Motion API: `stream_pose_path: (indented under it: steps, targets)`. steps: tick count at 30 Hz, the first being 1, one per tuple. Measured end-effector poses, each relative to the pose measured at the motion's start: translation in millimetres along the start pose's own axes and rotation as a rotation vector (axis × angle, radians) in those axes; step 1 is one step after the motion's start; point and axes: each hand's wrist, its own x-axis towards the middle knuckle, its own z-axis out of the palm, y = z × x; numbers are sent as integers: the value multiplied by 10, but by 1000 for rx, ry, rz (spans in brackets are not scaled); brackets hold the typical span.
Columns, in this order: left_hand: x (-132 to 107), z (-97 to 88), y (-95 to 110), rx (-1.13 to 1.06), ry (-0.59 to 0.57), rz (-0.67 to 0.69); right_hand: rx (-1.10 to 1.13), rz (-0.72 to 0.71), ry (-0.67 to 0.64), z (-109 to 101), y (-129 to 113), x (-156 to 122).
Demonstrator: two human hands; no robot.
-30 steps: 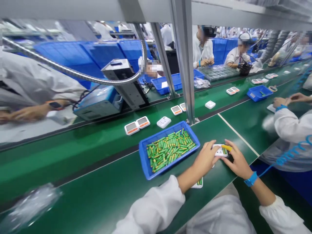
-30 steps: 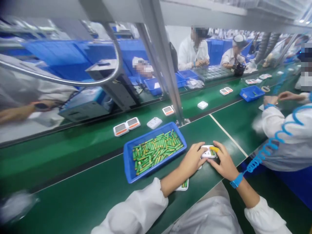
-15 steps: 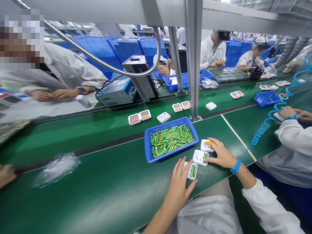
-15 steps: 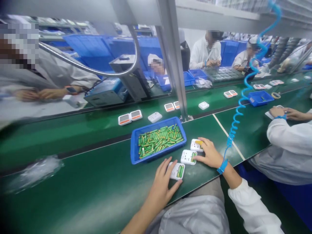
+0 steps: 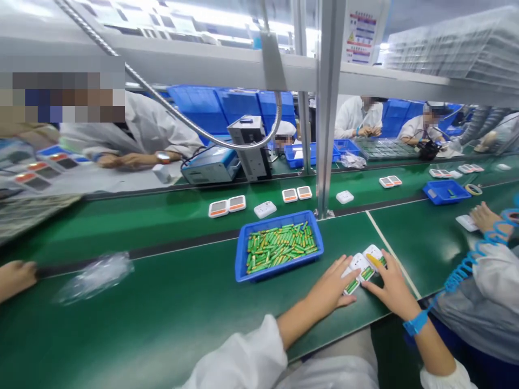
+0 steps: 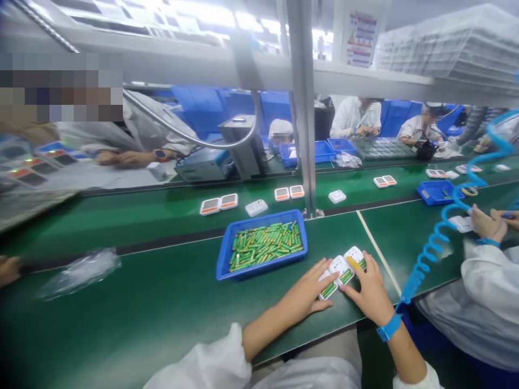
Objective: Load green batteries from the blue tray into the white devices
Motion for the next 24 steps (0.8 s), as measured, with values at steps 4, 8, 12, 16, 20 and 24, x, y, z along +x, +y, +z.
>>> stream_pose_path:
  steps: [4,8,12,16,20,24]
  targets:
    - [717,109,45,11,-56,119,-35,140,5,-256,480,111]
    - [1400,164,146,52,-127,179,-62,272,-28,-501,902,316]
    - [1688,216,255,137,-98,186,-82,282,-55,-669,1140,495]
    - [1107,43,-1,25,37,336,-9,202,58,-571,1125,508]
    - [0,-764,-836,-29,264,84,103,103,28,-165,817,674]
    - [-644,-1785,-1834,25,617,-364,202,-68,27,401,269,1408]
